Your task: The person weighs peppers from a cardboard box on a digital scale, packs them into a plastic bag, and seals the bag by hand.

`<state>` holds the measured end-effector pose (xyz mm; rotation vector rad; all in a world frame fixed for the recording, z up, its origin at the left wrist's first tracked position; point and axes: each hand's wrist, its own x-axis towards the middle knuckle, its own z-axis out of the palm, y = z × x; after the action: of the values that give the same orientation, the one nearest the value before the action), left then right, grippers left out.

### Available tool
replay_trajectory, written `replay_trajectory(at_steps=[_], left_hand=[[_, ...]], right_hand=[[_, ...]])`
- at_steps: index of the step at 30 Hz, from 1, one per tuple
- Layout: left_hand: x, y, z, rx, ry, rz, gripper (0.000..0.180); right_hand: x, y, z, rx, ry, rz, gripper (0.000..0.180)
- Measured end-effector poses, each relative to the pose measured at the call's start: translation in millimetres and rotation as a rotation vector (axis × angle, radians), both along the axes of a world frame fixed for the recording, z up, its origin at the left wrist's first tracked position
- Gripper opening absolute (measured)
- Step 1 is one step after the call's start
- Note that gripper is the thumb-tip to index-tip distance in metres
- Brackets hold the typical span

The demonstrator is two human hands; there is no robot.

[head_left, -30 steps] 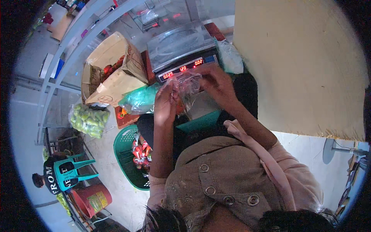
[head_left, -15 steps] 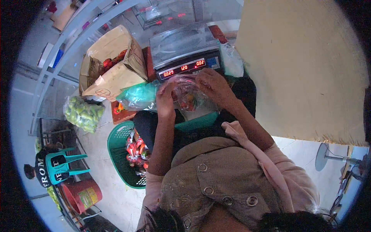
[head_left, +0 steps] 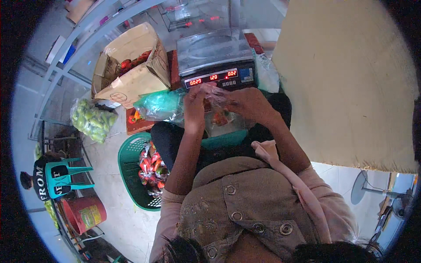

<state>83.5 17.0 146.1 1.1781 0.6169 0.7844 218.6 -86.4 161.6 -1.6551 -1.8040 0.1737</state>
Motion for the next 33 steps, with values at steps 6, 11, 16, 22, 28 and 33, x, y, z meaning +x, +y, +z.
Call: replay_trajectory(at_steps=[6, 11, 16, 22, 28, 33], left_hand=[[2.6, -0.6, 8.0, -0.055, -0.047, -0.017, 0.02], [-5.1, 8.3, 11.5, 0.107, 0.131, -0.104, 0.02], [2.1, 9.3, 20.2, 0.406, -0.229, -0.049, 0.036], [3.2, -5.1, -28.1, 0.419, 0.281, -0.281, 0.035], [10.0, 14.6, -73.9, 0.164, 0.142, -0.395, 0.023], [3.4, 16.0, -73.6, 0.105, 0.093, -0.252, 0.028]], right_hand=[[-0.8, 3.8, -3.6, 0.114, 0.106, -0.011, 0.029], [-6.1, 15.5, 15.8, -0.157, 0.123, -0.217, 0.029], [13.8, 36.6, 9.3, 0.174, 0.012, 0.028, 0.03], [-4.5, 63.9, 44.3, 0.18, 0.025, 0.191, 0.025], [12.2, 82.1, 56.2, 0.215, 0.121, -0.02, 0.022], [29.4, 82.1, 52.0, 0.417, 0.221, -0.113, 0.022]])
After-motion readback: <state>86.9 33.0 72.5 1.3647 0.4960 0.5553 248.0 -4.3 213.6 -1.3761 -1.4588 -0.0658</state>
